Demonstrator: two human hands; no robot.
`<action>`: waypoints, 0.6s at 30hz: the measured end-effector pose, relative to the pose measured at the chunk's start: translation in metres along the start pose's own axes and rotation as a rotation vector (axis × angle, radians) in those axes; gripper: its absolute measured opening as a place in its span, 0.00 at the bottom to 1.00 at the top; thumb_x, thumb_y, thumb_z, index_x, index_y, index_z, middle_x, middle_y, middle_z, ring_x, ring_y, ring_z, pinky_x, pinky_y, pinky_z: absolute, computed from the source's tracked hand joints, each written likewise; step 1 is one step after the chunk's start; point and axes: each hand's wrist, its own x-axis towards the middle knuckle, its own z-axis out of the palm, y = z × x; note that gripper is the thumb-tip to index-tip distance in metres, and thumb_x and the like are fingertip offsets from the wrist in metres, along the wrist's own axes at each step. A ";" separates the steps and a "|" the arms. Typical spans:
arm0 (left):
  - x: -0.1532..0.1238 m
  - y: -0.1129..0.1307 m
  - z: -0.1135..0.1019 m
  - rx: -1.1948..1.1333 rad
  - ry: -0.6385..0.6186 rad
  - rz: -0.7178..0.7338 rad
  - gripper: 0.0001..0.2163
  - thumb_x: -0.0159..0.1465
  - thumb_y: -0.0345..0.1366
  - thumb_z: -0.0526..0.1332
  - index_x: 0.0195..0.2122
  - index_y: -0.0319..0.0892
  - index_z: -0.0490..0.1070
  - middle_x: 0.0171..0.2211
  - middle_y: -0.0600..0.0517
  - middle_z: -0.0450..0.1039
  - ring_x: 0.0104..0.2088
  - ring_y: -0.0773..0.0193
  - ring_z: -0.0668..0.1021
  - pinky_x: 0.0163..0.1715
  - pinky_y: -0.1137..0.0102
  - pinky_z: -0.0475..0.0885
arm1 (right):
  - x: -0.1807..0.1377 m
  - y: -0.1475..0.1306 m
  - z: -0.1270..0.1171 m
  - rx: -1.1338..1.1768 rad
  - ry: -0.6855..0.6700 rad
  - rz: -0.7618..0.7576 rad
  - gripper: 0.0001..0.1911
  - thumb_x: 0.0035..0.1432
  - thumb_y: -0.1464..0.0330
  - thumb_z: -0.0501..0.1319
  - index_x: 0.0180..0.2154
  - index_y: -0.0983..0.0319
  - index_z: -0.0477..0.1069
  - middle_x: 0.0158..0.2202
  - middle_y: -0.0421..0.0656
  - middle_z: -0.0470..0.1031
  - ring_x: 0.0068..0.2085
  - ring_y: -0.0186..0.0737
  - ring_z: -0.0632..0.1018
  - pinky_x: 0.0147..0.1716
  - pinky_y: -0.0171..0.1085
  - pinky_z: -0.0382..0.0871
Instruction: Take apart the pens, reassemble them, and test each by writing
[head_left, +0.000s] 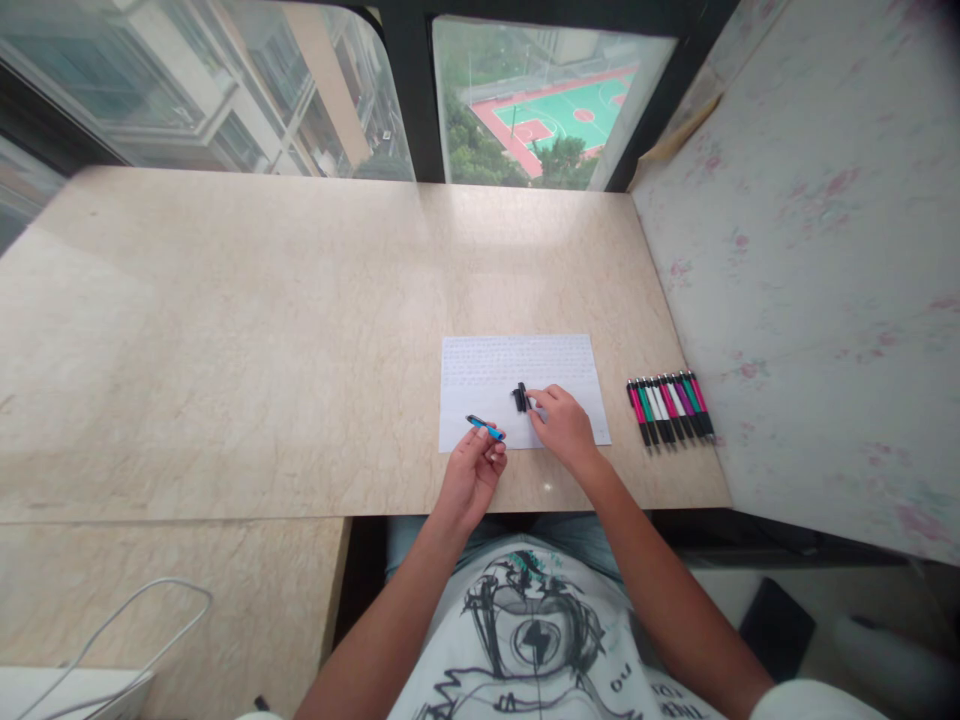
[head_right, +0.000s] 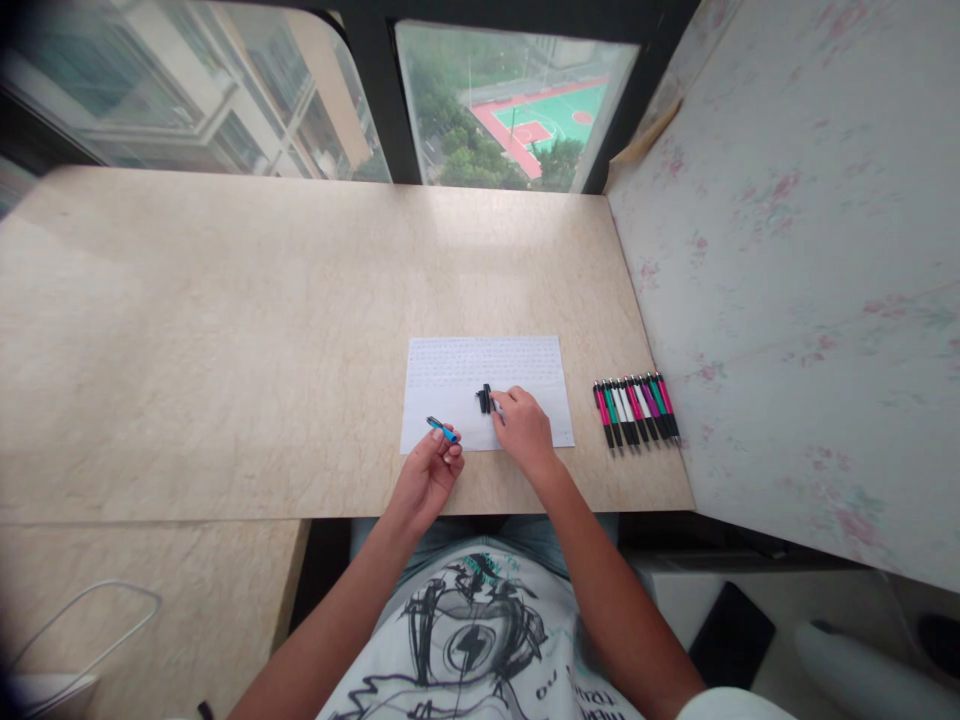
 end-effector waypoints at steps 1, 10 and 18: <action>0.000 0.000 0.000 0.001 0.000 0.002 0.09 0.56 0.34 0.70 0.37 0.37 0.74 0.32 0.51 0.75 0.28 0.74 0.75 0.30 0.80 0.72 | 0.000 0.000 0.000 -0.005 -0.008 0.001 0.15 0.60 0.72 0.59 0.49 0.58 0.73 0.41 0.46 0.75 0.42 0.41 0.75 0.40 0.36 0.67; 0.002 0.003 -0.001 0.041 0.005 0.038 0.09 0.56 0.33 0.70 0.37 0.37 0.74 0.32 0.51 0.75 0.28 0.74 0.75 0.29 0.79 0.72 | -0.011 -0.011 -0.010 -0.184 -0.035 0.089 0.19 0.60 0.67 0.60 0.53 0.60 0.67 0.41 0.49 0.75 0.42 0.47 0.75 0.35 0.38 0.66; 0.002 0.004 0.002 0.092 0.006 0.061 0.11 0.55 0.34 0.70 0.37 0.37 0.74 0.32 0.51 0.75 0.28 0.74 0.75 0.30 0.79 0.71 | -0.013 -0.026 -0.006 -0.362 -0.103 0.183 0.13 0.60 0.79 0.51 0.44 0.63 0.68 0.39 0.54 0.75 0.39 0.48 0.77 0.31 0.38 0.65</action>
